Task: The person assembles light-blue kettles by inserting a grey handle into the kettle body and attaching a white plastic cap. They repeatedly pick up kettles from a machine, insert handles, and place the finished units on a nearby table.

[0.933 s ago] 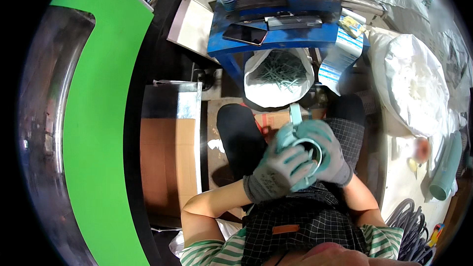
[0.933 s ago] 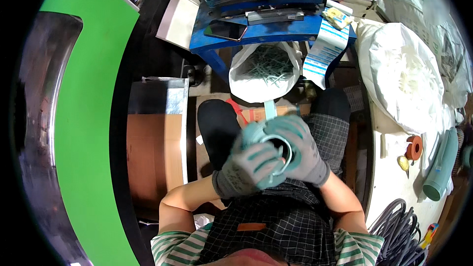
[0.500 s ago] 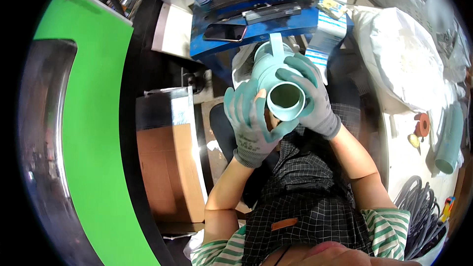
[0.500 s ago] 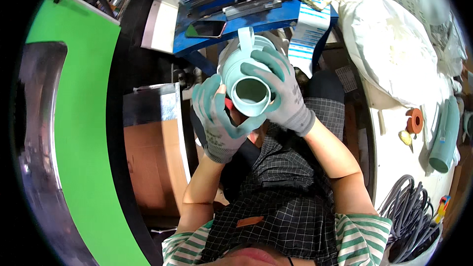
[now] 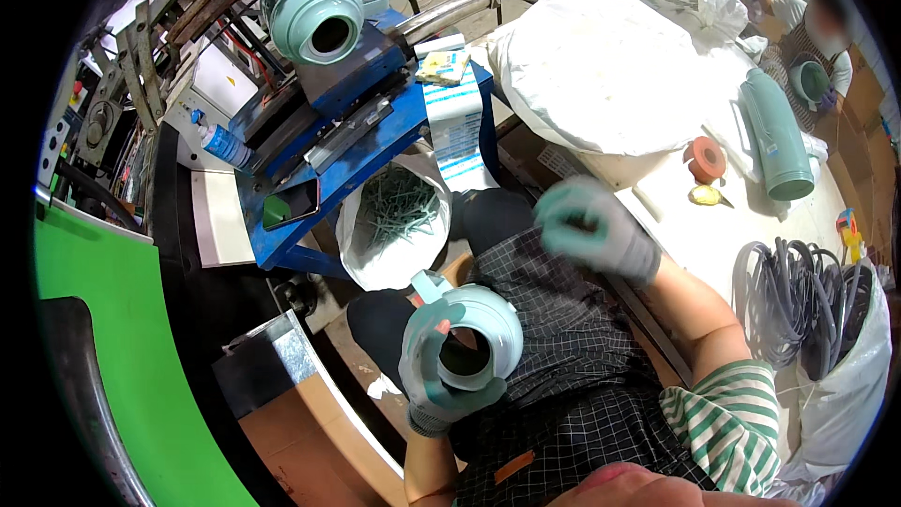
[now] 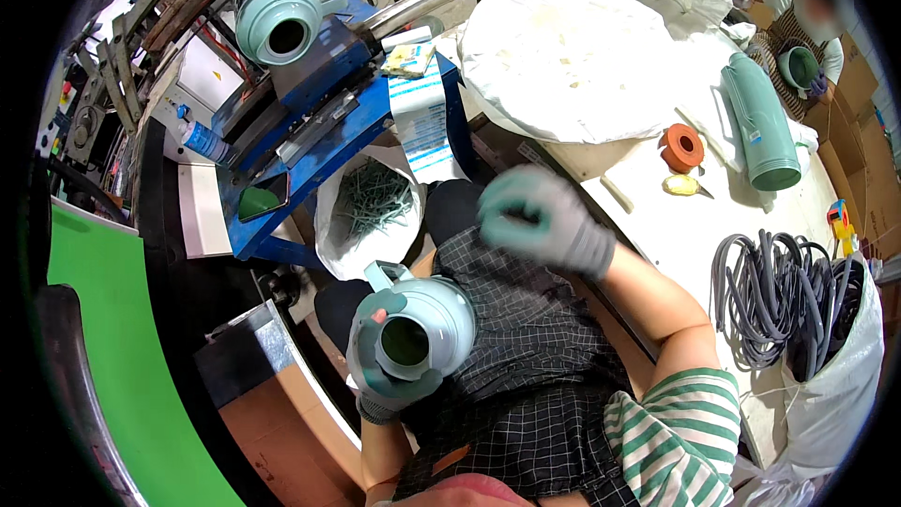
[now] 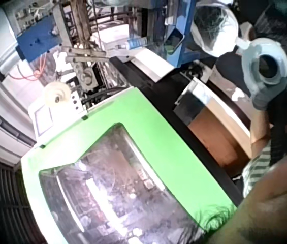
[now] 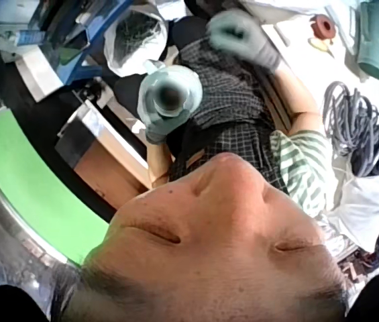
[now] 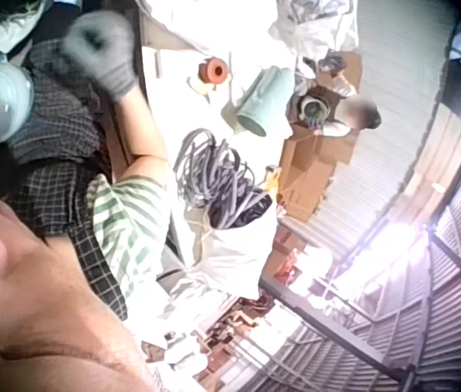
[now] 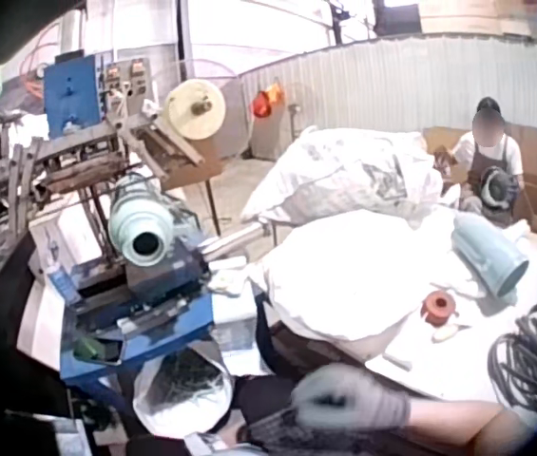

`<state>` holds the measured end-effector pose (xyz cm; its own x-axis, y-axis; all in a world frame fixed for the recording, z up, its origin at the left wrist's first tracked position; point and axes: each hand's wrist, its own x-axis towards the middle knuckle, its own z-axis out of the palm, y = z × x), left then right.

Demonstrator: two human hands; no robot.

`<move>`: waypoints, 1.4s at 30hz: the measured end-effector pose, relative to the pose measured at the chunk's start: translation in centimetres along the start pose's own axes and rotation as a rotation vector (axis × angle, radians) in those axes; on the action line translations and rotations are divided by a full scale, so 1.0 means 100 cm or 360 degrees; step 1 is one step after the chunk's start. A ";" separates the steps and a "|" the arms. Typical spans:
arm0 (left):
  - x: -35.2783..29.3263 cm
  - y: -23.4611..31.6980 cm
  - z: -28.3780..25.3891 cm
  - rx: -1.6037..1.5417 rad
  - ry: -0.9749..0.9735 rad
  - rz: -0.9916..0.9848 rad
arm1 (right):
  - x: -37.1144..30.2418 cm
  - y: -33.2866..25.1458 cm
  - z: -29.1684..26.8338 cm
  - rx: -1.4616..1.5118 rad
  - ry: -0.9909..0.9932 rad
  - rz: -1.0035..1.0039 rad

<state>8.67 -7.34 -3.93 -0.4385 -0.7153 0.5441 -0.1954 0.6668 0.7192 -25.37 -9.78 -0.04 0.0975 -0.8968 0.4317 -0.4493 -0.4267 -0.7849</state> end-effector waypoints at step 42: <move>0.010 0.010 -0.024 0.1507 -0.0263 0.0042 | 0.027 -0.047 0.107 -0.0551 -0.0874 -0.0997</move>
<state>10.12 -7.91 -1.60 -0.5570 -0.7075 0.4350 -0.7793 0.6263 0.0208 -13.51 -11.44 0.06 0.7849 -0.4796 0.3924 -0.4047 -0.8763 -0.2615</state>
